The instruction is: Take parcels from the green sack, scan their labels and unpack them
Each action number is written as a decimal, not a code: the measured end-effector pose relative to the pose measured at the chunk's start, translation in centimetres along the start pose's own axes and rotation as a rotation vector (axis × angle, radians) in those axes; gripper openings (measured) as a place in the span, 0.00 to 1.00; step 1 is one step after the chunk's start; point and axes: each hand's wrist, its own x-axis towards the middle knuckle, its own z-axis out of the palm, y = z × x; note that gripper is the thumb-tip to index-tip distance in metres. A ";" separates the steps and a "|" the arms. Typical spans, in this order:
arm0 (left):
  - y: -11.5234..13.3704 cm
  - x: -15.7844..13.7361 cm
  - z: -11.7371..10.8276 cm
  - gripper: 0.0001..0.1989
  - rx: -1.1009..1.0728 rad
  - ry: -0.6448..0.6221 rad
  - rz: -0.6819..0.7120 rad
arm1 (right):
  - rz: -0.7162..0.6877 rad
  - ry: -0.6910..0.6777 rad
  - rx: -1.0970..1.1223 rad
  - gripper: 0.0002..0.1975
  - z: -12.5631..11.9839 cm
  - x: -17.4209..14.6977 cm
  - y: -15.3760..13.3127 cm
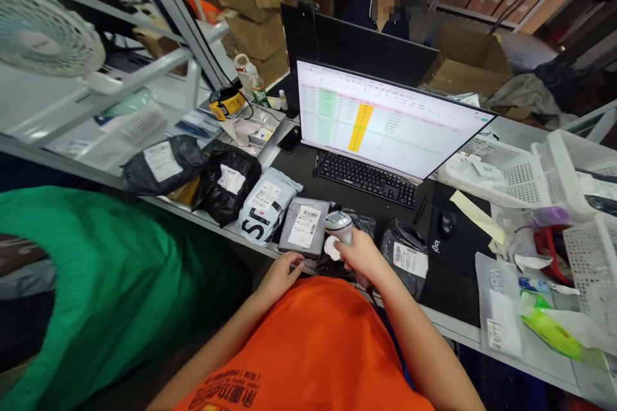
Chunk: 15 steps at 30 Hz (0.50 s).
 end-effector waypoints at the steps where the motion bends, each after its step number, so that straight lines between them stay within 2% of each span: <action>1: -0.2 -0.2 -0.3 0.11 -0.001 0.006 -0.002 | -0.024 -0.012 -0.016 0.09 0.7 0.9 -1.1; 6: -2.4 -1.2 -1.9 0.12 0.004 0.068 -0.002 | -0.025 -0.077 -0.100 0.06 3.6 4.3 -4.3; 11: -5.8 -2.1 -3.3 0.12 -0.003 0.124 -0.051 | 0.019 -0.111 -0.107 0.04 5.0 4.9 -4.5; 15: -7.4 -2.5 -4.0 0.11 -0.016 0.140 -0.049 | 0.019 -0.087 -0.095 0.01 6.1 4.8 -4.9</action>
